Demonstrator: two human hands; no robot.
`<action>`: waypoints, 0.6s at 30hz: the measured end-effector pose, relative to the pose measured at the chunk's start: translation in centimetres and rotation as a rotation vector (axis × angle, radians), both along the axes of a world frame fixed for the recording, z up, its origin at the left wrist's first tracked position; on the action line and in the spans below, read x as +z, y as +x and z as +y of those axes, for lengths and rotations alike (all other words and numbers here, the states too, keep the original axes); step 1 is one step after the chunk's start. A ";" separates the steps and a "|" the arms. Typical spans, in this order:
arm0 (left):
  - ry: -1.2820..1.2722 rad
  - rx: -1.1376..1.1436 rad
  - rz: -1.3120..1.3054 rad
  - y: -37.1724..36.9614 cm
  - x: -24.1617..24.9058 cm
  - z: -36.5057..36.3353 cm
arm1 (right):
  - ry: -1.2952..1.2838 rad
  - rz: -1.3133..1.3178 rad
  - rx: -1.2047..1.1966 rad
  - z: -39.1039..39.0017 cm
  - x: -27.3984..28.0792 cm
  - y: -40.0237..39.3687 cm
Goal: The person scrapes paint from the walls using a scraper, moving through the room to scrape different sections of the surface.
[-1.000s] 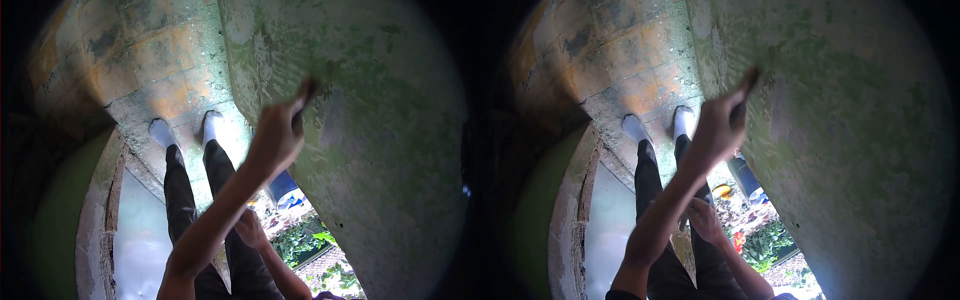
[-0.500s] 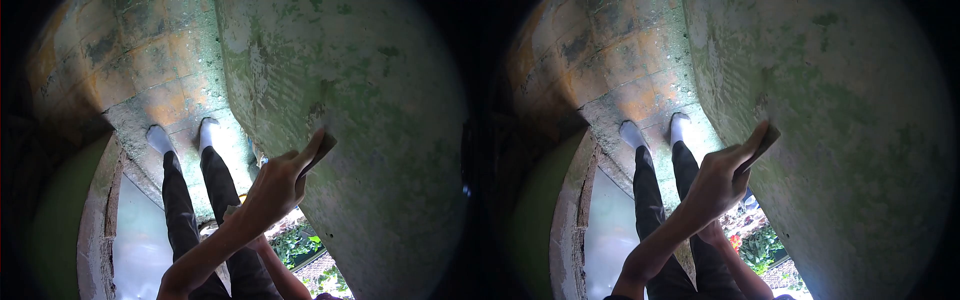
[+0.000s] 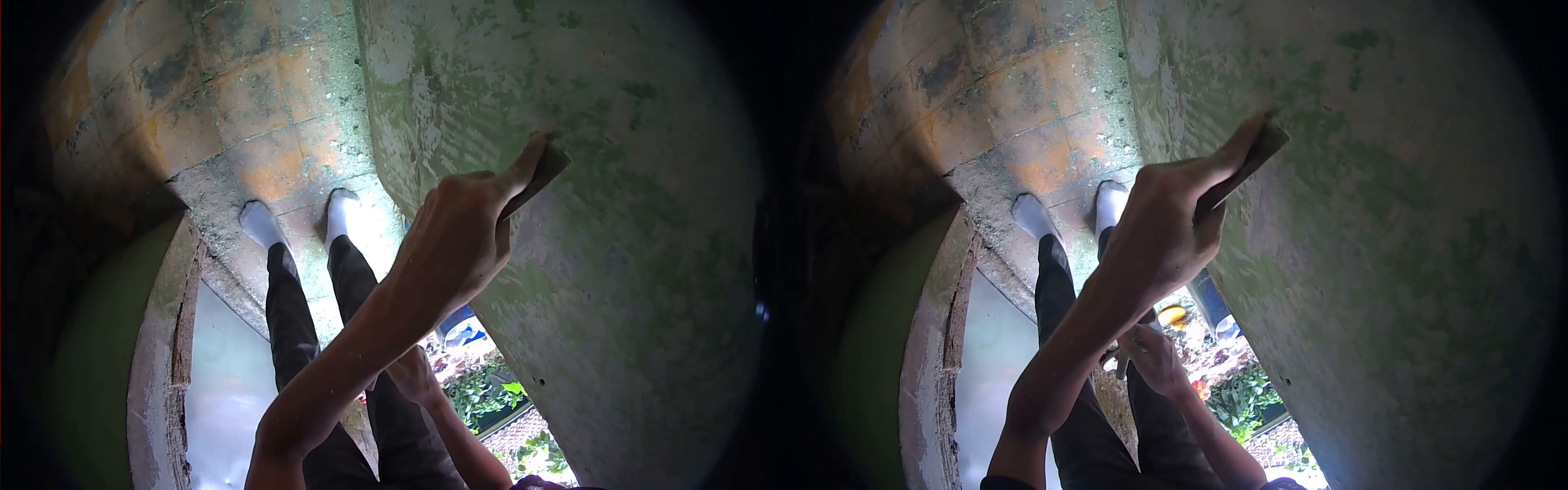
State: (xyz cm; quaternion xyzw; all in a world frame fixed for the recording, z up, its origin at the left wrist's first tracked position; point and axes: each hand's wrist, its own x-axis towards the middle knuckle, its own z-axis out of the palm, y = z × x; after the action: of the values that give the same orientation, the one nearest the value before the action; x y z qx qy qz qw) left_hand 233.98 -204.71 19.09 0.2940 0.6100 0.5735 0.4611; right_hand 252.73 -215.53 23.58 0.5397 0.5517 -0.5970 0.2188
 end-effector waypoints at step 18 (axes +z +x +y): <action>-0.019 -0.047 0.006 1.1 1.4 -1.2 | -0.035 -0.051 -0.058 -0.2 0.3 -0.1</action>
State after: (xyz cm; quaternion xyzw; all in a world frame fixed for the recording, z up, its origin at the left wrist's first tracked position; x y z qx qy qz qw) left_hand 235.07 -205.87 20.47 0.3055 0.6097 0.5556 0.4757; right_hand 252.67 -215.76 23.90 0.5667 0.5196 -0.5986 0.2248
